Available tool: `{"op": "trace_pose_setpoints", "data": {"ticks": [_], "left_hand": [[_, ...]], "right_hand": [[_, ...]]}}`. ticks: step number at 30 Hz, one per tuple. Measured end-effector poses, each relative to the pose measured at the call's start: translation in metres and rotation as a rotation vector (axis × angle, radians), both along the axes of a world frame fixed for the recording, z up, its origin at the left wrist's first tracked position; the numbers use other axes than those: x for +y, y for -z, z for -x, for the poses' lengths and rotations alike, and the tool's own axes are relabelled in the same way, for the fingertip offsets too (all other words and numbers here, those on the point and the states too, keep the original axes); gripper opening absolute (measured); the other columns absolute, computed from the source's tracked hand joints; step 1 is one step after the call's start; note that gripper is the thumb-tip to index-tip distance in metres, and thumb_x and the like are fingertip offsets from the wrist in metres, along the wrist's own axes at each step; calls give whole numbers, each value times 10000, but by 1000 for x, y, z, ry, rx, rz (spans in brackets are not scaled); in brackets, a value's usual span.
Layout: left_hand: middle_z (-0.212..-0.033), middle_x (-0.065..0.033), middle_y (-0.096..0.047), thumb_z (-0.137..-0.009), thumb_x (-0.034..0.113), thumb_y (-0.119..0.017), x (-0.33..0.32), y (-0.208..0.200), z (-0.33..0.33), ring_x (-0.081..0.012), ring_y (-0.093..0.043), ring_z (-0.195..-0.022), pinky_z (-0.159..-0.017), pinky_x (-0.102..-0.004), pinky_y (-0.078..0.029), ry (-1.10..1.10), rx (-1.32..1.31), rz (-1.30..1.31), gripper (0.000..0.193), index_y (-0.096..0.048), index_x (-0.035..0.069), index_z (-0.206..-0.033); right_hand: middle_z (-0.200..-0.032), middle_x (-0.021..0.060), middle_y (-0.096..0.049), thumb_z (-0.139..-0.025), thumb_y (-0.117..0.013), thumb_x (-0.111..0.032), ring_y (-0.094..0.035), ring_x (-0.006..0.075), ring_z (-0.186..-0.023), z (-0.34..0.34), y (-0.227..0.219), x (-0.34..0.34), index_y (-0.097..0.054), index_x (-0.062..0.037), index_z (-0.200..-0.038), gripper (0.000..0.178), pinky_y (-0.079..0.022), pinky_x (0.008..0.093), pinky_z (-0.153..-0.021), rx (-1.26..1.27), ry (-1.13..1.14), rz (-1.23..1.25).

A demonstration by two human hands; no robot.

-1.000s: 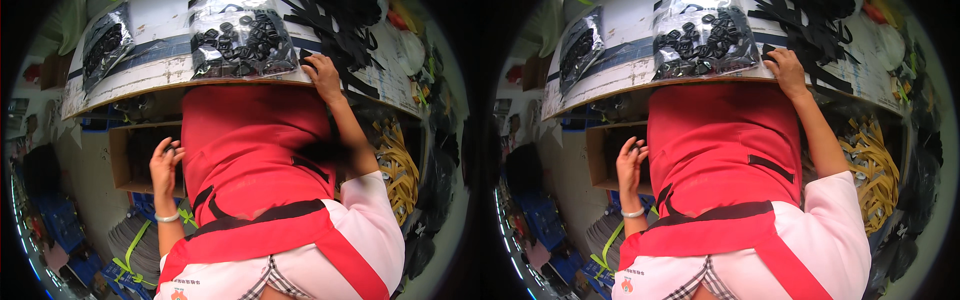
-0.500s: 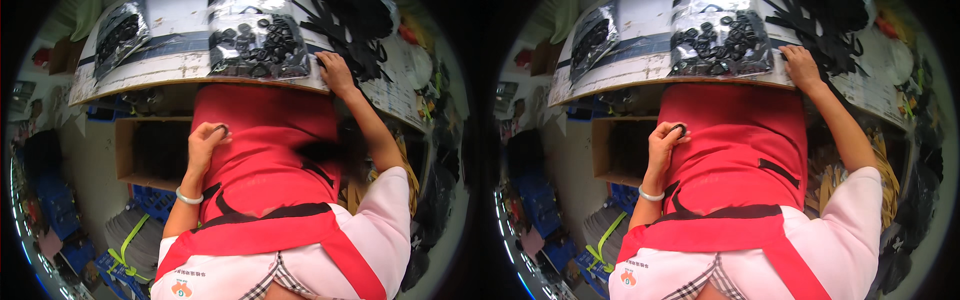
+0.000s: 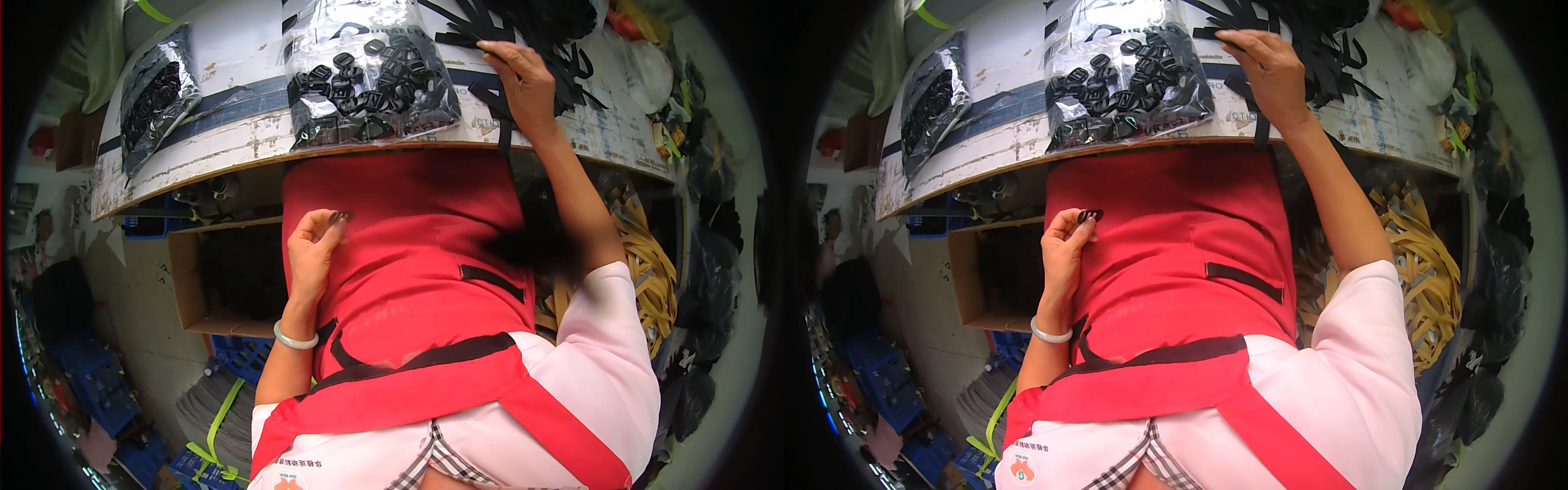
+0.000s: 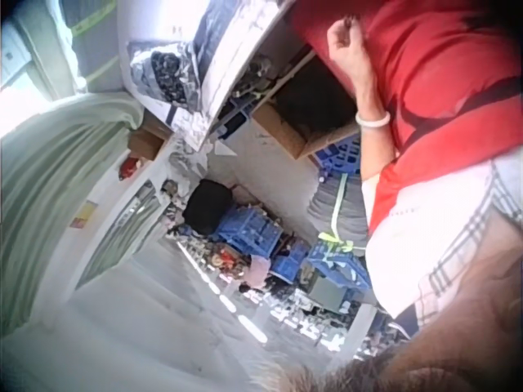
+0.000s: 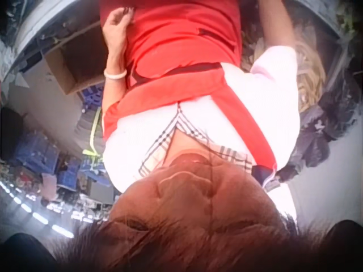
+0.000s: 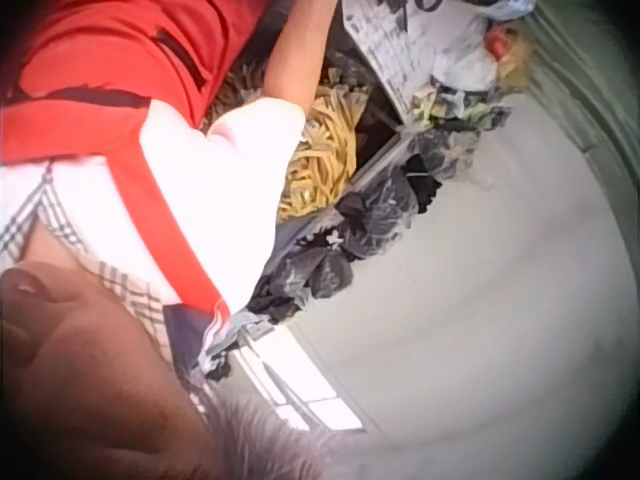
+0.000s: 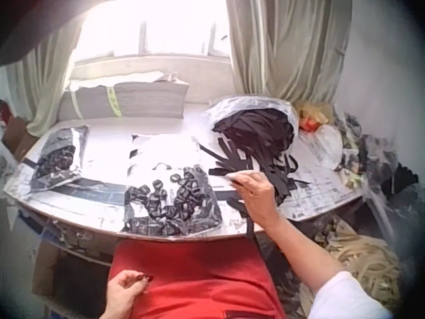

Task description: The recorder is assembling small plastic buckles onto black straps at a workshop bench.

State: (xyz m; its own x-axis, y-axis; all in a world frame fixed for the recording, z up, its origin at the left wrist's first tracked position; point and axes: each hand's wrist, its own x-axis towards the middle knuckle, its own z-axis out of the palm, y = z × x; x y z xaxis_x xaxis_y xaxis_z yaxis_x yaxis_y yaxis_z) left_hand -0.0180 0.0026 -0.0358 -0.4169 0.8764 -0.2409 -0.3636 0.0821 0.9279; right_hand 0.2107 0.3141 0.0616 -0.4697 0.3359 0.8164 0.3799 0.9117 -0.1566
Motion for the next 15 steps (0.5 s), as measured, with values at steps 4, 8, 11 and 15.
{"op": "trace_pose_setpoints", "data": {"ticks": [4,8,11,15], "left_hand": [[-892,-33,-658,-889,7,-646,6,-15,-7,-125,-647,-856,-769,-258,-540,-24,11,25,167,-638,-20,-1054],[-905,-39,-651,-889,-15,-632,20,-36,-15,-141,-659,-862,-764,-255,-551,-20,-33,-22,180,-650,-36,-1067],[-964,-58,-627,-882,-45,-621,24,-47,-20,-164,-668,-862,-767,-253,-576,-26,32,-31,191,-653,-65,-1070],[-992,-61,-607,-887,-37,-619,22,-42,-26,-167,-661,-890,-779,-269,-588,-34,80,-101,195,-652,-61,-1078]], "right_hand": [[-988,116,-699,-866,-552,89,-597,142,-696,38,-66,-101,-642,15,-1139,296,-471,218,-639,15,-349,145],[-829,54,-644,-934,-543,-3,-591,122,-666,55,-50,-190,-585,-29,-1100,174,-486,243,-594,86,-527,929],[-725,5,-605,-959,-572,-132,-543,49,-595,51,-7,-185,-568,-10,-911,131,-415,210,-511,-50,-461,1621],[-639,7,-569,-971,-559,-176,-490,49,-451,56,26,-187,-574,-8,-885,189,-368,196,-388,-20,-454,1821]]}}
